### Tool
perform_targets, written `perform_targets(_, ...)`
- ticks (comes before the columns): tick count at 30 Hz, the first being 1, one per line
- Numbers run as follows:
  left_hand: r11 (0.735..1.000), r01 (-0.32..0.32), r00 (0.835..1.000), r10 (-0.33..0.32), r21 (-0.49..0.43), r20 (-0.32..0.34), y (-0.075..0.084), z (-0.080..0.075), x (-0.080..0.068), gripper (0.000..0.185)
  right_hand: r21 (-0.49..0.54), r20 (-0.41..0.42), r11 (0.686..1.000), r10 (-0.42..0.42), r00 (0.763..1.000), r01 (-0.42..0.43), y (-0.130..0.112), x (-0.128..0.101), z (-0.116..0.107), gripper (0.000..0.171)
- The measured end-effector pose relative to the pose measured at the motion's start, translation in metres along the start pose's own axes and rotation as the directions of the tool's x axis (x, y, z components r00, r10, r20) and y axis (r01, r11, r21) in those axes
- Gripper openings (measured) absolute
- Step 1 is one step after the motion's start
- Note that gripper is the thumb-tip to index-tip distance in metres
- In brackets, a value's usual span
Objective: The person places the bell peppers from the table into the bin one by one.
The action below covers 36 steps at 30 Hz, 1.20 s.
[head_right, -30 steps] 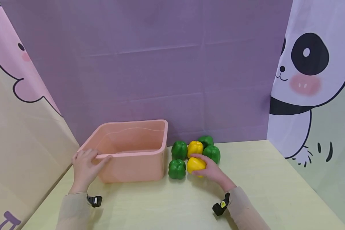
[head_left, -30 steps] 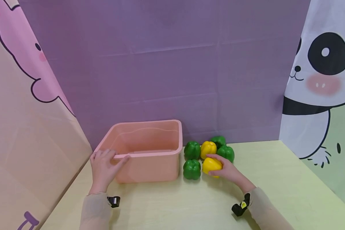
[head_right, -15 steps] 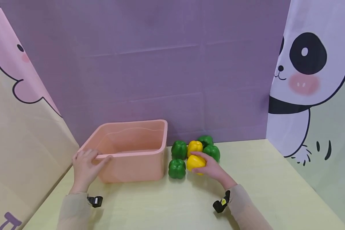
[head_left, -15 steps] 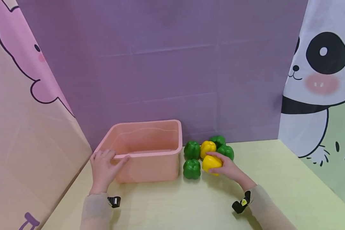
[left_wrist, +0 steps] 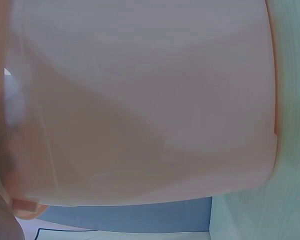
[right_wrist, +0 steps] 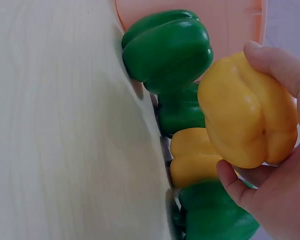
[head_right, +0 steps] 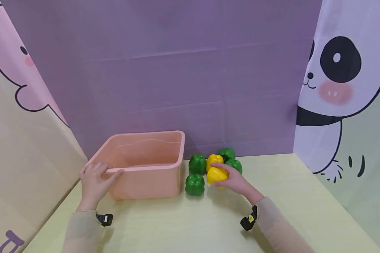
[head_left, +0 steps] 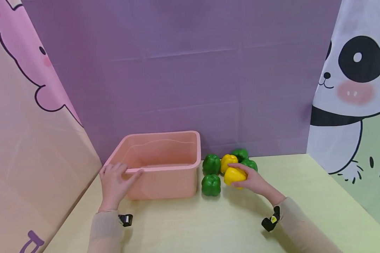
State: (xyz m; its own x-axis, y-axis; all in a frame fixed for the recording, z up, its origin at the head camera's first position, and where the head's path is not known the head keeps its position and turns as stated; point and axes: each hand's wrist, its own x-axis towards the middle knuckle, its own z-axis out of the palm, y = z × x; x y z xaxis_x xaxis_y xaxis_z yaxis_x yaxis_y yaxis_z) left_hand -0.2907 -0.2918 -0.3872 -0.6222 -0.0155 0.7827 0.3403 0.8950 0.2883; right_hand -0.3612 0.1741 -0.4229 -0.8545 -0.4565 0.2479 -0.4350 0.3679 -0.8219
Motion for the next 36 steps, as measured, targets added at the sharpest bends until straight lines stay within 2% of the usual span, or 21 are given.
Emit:
perform_targets(10,1.000,0.001,1.000,-0.001,-0.003,-0.003,0.000,-0.001,0.000,0.039,-0.027,0.010,0.998,-0.051,0.999,0.051,-0.012,-0.001,-0.008,0.063)
perform_targets(17,1.000,-0.015,1.000,0.015,-0.011,-0.011,-0.002,0.001,0.000,0.037,-0.032,0.015,0.999,-0.043,0.999,0.044,-0.015,0.002,-0.011,0.064)
perform_targets(23,1.000,-0.024,0.999,0.024,-0.004,-0.022,-0.002,0.003,0.001,0.039,-0.053,0.009,0.996,-0.073,0.997,0.073,-0.019,0.003,-0.014,0.063)
perform_targets(36,1.000,-0.012,1.000,0.011,-0.014,-0.019,-0.002,0.003,-0.001,0.036,-0.083,0.005,0.994,-0.068,0.998,0.068,-0.025,0.006,-0.017,0.064)
